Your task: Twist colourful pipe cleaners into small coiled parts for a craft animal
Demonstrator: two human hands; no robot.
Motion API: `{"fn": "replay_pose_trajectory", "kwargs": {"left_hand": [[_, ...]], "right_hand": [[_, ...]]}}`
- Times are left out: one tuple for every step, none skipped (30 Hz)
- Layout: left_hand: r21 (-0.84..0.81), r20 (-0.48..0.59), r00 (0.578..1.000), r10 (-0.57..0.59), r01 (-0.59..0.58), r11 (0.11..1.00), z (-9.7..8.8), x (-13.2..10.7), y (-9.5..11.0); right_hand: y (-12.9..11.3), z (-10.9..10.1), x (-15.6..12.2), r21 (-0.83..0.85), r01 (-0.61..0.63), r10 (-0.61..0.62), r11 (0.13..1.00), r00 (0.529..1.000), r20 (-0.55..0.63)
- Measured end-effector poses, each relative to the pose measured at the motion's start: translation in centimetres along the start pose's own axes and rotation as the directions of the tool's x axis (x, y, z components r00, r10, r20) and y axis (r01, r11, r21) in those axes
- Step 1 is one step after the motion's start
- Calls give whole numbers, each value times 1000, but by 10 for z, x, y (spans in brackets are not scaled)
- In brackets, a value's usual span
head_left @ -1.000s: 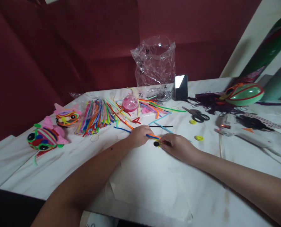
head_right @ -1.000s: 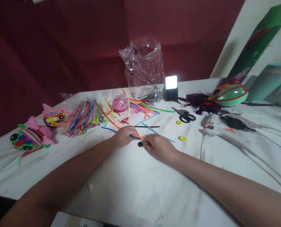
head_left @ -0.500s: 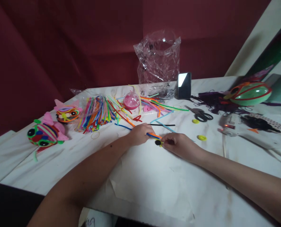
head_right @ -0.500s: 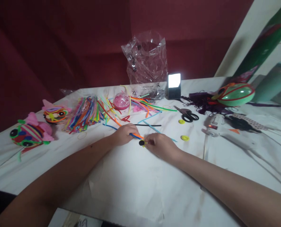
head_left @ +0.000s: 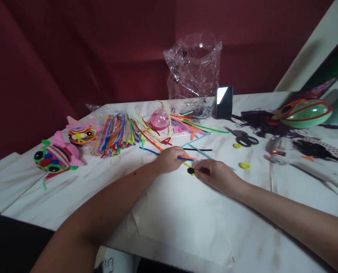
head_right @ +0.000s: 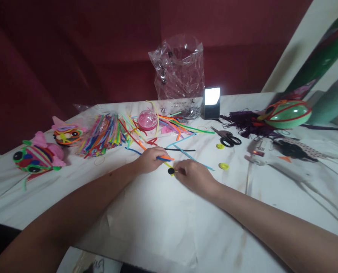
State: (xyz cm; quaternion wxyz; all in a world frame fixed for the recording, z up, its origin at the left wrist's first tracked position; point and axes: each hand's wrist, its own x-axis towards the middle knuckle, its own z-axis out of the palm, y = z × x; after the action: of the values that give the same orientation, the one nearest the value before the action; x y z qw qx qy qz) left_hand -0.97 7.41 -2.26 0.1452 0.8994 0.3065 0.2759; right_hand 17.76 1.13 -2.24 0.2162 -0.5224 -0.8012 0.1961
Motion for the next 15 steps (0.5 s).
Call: {"fn": "replay_pose_trajectory", "kwargs": {"left_hand": [[1, -43, 997, -65, 65, 998, -1, 1, 2], [2, -85, 987, -136, 137, 991, -3, 1, 4], [2, -119, 972, -204, 205, 979, -5, 2, 7], [1, -136, 957, -257, 259, 966, -7, 2, 10], [-1, -130, 948, -291, 293, 956, -9, 3, 13], [-1, -101, 946, -307, 308, 951, -10, 3, 16], [2, -57, 950, -306, 307, 952, -11, 3, 18], [12, -14, 955, -297, 297, 955, -11, 3, 20], [30, 22, 958, -286, 286, 958, -11, 2, 21], [52, 52, 960, -276, 273, 961, -11, 2, 21], [73, 76, 960, -269, 263, 962, -10, 2, 21], [92, 98, 959, -265, 256, 962, -9, 2, 20], [107, 120, 957, -263, 251, 962, -9, 2, 18], [117, 141, 955, -262, 247, 962, -8, 2, 16], [125, 156, 953, -261, 243, 962, -9, 2, 15]], "right_hand": [[0, 0, 0, -2, 2, -2, 1000, 1000, -3], [1, 1, 0, -7, 5, -5, 1000, 1000, -7], [2, 1, 0, -13, 8, -8, 1000, 1000, -11], [2, 1, 1, -16, 13, -13, 1000, 1000, -13], [2, 1, 1, -19, 19, -19, 1000, 1000, -13], [2, 1, 1, -20, 23, -23, 1000, 1000, -11], [2, 1, 1, -20, 23, -24, 1000, 1000, -10], [2, 1, 1, -20, 21, -21, 1000, 1000, -8], [1, 1, 1, -20, 15, -15, 1000, 1000, -7], [1, 1, 1, -22, 6, -6, 1000, 1000, -4], [0, 0, 1, -24, -4, 4, 1000, 1000, -3], [0, 0, 1, -25, -12, 11, 1000, 1000, -1], [0, 0, 0, -27, -15, 15, 1000, 1000, -2], [-1, 0, 0, -27, -13, 13, 1000, 1000, -3], [0, 0, 0, -28, -7, 7, 1000, 1000, -6]]}}
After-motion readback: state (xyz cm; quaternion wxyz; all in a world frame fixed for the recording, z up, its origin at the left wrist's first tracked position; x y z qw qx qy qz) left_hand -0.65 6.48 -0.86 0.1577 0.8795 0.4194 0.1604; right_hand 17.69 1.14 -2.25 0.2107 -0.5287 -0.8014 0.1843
